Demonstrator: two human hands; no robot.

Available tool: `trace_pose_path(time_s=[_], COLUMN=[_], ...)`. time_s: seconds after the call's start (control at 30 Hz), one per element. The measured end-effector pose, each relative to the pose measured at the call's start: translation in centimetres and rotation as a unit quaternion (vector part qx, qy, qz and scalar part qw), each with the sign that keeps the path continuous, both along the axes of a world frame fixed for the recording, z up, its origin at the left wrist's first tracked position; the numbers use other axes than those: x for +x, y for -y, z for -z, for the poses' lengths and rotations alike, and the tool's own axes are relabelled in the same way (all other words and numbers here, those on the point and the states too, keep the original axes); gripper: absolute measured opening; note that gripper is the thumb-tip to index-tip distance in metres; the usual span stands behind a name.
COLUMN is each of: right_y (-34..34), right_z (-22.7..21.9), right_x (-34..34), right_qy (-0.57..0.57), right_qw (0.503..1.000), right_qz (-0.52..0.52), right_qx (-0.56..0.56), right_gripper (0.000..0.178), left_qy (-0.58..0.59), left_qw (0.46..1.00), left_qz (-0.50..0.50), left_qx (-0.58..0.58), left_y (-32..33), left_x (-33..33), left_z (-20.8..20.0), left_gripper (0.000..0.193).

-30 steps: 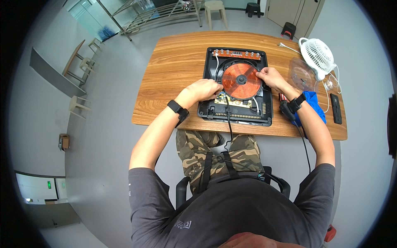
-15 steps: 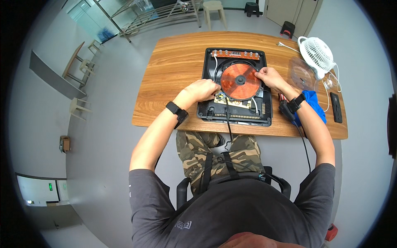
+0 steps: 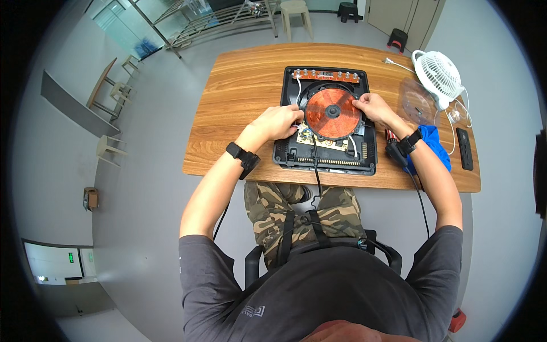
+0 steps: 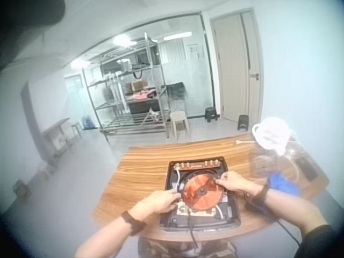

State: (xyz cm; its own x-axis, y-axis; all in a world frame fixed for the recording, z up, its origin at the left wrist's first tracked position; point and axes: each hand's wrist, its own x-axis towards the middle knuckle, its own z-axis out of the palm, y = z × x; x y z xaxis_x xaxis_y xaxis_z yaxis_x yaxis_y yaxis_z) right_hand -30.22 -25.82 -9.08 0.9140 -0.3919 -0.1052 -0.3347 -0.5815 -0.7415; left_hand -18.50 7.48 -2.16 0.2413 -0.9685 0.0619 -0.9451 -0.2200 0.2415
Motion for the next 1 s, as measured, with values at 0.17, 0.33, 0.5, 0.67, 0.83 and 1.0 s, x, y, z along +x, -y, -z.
trace_pose_path(time_s=[0.17, 0.33, 0.5, 0.67, 0.83, 1.0], right_y=[-0.1, -0.8, -0.9, -1.0, -0.8, -1.0], right_z=[0.1, -0.5, -0.9, -0.6, -0.5, -0.7], right_x=[0.0, 0.0, -0.3, -0.3, -0.3, -0.3], right_qy=[0.013, 0.011, 0.004, 0.019, 0.021, 0.026], right_qw=[1.0, 1.0, 1.0, 1.0, 1.0, 1.0], right_qz=[0.0, 0.0, 0.001, 0.001, -0.009, -0.006], right_qx=[0.007, 0.009, -0.017, -0.011, -0.006, 0.008], right_gripper=[0.04, 0.034, 0.035, 0.035, 0.035, 0.034], left_qy=[-0.038, -0.063, -0.013, -0.049, -0.066, -0.072], left_qw=[0.997, 0.99, 0.969, 0.937, 0.926, 0.928], left_qz=[-0.047, -0.108, -0.159, -0.239, -0.279, -0.292], left_qx=[0.051, 0.072, 0.187, 0.25, 0.244, 0.221], left_y=[0.8, 1.2, 2.9, 4.3, 4.9, 5.1], left_x=[0.4, 1.2, 0.3, -1.3, -1.1, -0.8], left_z=[1.2, 2.1, 1.8, -0.4, -0.1, 0.6], left_gripper=[0.018, 0.02, 0.028, 0.043, 0.044, 0.036])
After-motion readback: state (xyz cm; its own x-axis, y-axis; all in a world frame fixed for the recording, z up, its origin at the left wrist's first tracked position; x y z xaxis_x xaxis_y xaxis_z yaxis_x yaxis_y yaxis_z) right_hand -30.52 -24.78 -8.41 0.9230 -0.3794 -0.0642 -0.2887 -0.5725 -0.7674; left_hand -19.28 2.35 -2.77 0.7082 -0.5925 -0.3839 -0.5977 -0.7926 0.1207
